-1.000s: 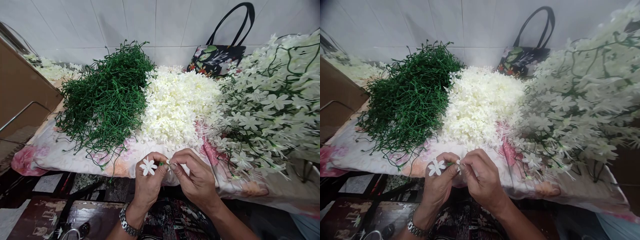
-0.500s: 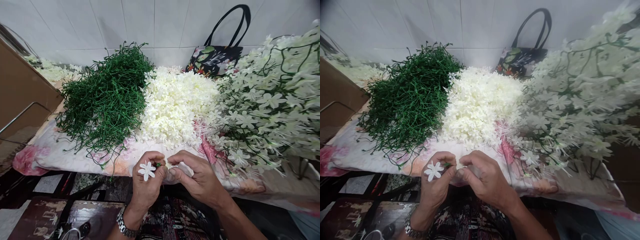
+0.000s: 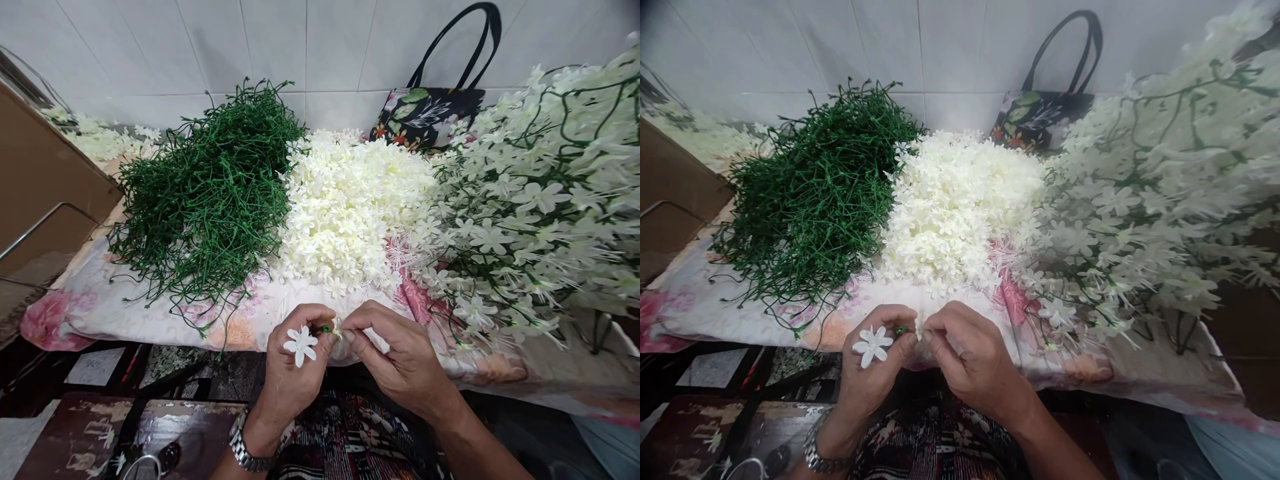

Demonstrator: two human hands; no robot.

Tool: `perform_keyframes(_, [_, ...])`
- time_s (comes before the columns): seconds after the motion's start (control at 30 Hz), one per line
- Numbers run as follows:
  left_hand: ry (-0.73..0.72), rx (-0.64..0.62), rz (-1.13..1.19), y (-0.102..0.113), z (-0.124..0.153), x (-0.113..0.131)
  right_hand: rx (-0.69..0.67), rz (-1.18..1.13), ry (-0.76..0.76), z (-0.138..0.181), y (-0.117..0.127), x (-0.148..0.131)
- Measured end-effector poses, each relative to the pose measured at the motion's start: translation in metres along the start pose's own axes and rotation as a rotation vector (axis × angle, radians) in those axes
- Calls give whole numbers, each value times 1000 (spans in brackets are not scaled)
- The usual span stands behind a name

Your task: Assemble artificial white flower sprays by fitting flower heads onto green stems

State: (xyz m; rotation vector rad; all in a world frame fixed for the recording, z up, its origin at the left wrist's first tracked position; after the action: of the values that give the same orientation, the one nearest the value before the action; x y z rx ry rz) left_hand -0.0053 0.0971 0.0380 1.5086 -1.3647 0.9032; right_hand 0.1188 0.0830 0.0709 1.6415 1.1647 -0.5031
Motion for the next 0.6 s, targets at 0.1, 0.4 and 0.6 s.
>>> perform_keyframes(0.1, [18,-22,2,-3,0,1,37,35,-24,1,0,3])
perform_keyframes(0.4, [37,-1,-36,-2,5,-9,112,32,20,2,-5,-4])
perform_keyframes(0.6, [28,31,-17,1,6,-4,-25,-7,-47,2,-7,8])
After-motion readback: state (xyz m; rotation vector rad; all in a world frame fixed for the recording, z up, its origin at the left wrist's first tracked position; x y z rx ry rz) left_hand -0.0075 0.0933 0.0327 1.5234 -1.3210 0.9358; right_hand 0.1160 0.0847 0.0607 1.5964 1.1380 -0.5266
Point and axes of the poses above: each hand's wrist, its own z-axis away from the middle knuckle, its own y-axis out of the back of the hand, x = y × z, the point moved 10 cm from there along -z, towards the middle knuckle, and after that the axes turned 7 degrees about -y, right-handed, at the moved point
